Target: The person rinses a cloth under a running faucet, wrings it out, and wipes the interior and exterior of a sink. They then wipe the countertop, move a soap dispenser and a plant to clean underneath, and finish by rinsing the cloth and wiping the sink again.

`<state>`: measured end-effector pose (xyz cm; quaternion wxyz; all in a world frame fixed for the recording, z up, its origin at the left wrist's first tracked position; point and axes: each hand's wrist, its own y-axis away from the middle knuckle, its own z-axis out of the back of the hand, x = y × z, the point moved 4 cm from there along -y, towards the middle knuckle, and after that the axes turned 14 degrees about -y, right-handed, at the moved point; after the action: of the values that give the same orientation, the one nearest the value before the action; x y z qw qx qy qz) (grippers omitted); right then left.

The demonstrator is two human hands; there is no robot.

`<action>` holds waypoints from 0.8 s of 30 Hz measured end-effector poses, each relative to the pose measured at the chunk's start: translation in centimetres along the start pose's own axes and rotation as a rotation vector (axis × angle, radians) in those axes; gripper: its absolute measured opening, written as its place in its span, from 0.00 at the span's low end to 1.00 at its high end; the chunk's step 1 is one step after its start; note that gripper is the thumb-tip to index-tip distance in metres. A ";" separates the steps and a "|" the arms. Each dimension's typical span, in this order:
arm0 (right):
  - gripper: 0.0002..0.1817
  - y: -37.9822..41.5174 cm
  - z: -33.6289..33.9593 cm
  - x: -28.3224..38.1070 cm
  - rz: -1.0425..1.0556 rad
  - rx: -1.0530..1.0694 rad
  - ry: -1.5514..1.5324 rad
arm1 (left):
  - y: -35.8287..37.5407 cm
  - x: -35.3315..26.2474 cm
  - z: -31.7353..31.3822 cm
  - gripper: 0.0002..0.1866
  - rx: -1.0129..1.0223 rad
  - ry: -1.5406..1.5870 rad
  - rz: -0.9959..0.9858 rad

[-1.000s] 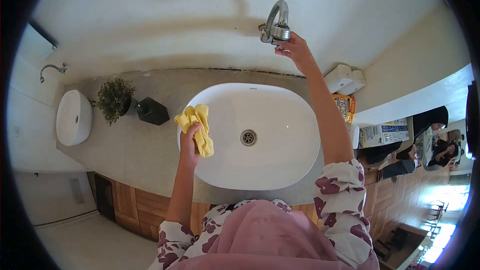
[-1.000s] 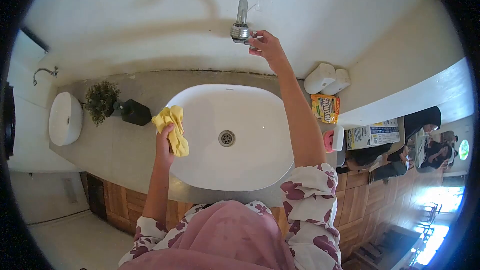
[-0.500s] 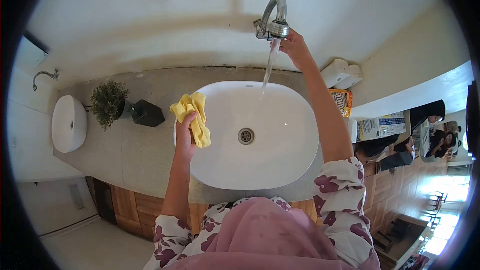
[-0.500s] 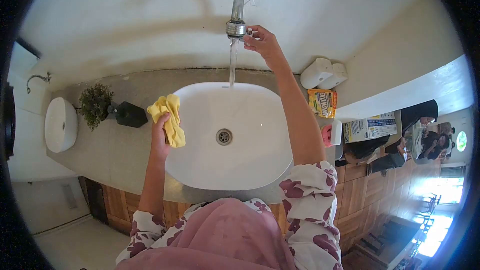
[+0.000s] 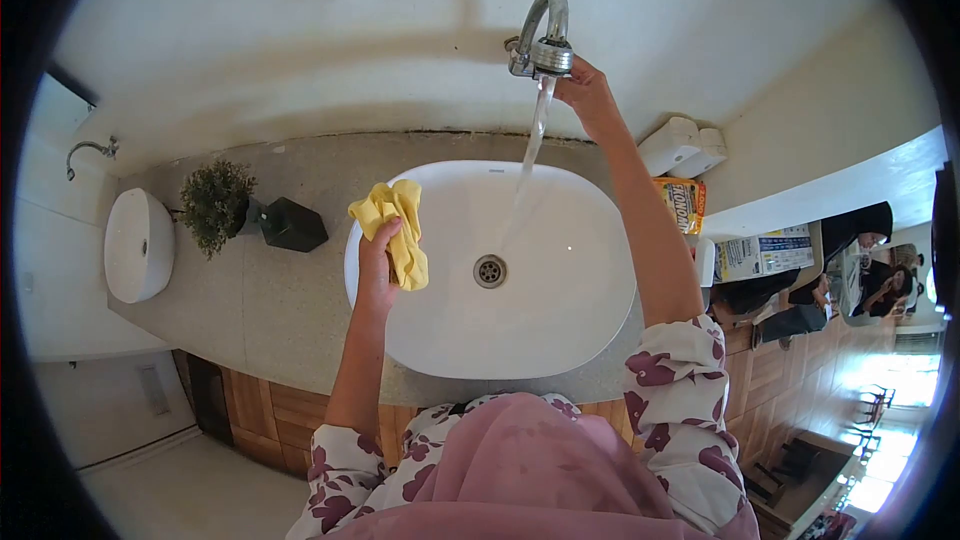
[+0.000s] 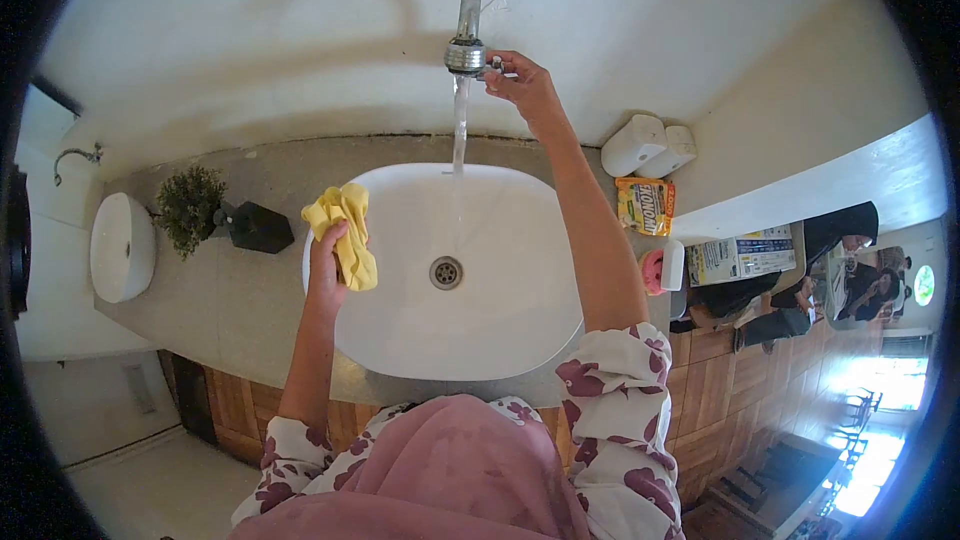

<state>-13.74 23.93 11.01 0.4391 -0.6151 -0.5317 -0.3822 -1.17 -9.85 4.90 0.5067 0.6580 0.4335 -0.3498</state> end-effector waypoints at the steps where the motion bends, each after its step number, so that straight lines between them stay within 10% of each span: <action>1: 0.18 0.0 0.1 -0.2 0.000 0.001 0.000 | 0.0 0.1 -0.1 0.20 -0.007 -0.002 0.014; 8: 0.18 6.7 -1.6 -1.7 0.213 -0.510 0.108 | -0.3 2.2 -1.0 0.22 0.022 -0.064 0.074; 17: 0.08 19.5 -0.3 -13.1 -0.708 -0.167 0.181 | -1.6 6.5 -3.6 0.22 0.101 -0.173 0.079; 24: 0.09 19.5 -1.8 -17.1 -0.809 -0.023 0.019 | -1.1 7.1 -3.7 0.23 0.038 -0.226 0.104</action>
<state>3.11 15.80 -7.04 0.2512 -0.3573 -0.7224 -0.5360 0.55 -4.60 -1.03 0.5570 0.6454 0.3322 -0.4034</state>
